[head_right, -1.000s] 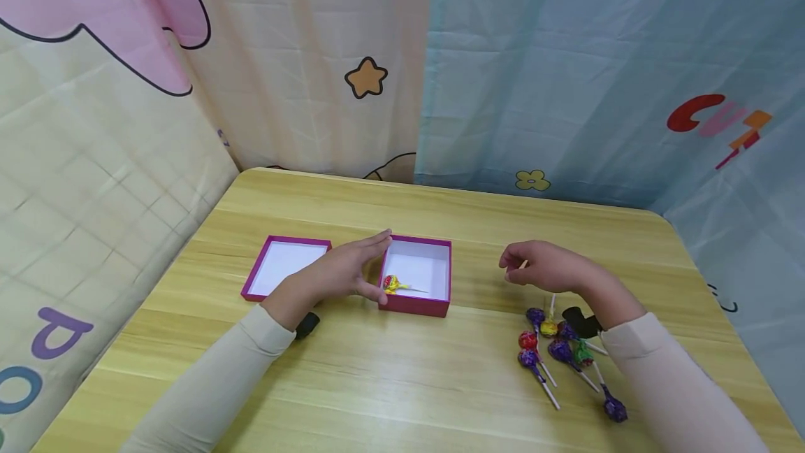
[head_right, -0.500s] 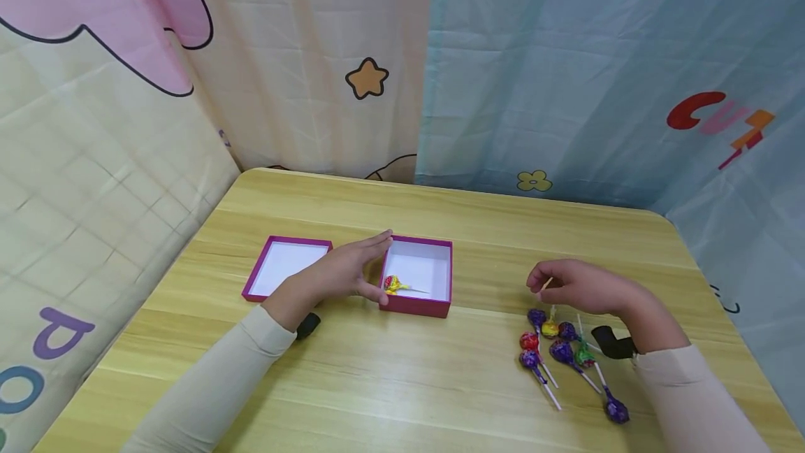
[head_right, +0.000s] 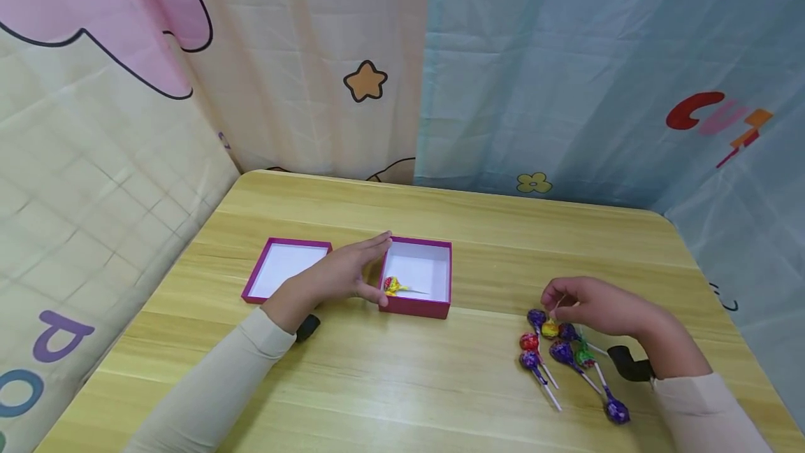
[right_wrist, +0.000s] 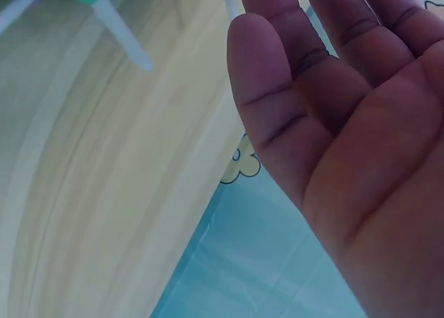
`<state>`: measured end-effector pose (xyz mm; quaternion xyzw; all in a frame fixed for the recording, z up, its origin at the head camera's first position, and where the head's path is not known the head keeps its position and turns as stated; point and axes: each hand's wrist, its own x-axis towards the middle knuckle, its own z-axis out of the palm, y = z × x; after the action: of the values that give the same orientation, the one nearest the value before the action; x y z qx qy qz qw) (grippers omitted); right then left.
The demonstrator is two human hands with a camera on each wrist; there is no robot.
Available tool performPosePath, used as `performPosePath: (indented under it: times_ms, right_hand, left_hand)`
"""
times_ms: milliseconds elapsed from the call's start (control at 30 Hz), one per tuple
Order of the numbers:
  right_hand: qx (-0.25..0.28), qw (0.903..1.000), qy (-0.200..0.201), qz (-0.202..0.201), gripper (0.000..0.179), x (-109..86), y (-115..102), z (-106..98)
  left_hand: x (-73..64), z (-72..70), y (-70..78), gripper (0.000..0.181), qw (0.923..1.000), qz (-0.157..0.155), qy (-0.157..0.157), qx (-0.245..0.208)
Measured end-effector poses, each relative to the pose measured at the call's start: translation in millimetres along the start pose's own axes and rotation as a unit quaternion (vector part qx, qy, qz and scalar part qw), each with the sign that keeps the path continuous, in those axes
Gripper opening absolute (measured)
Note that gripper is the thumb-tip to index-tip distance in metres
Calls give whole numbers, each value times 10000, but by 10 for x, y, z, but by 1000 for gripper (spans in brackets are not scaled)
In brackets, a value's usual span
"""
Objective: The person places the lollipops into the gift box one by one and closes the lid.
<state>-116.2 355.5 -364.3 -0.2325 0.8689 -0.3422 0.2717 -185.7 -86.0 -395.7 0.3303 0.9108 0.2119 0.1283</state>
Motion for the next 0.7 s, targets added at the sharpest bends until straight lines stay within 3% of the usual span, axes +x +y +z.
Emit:
performPosePath:
  times_ms: [700]
  right_hand:
    - [-244,9996,119,11,14,-10,114,147]
  left_hand:
    - [-6,17,-5,113,10000,-19,68,46]
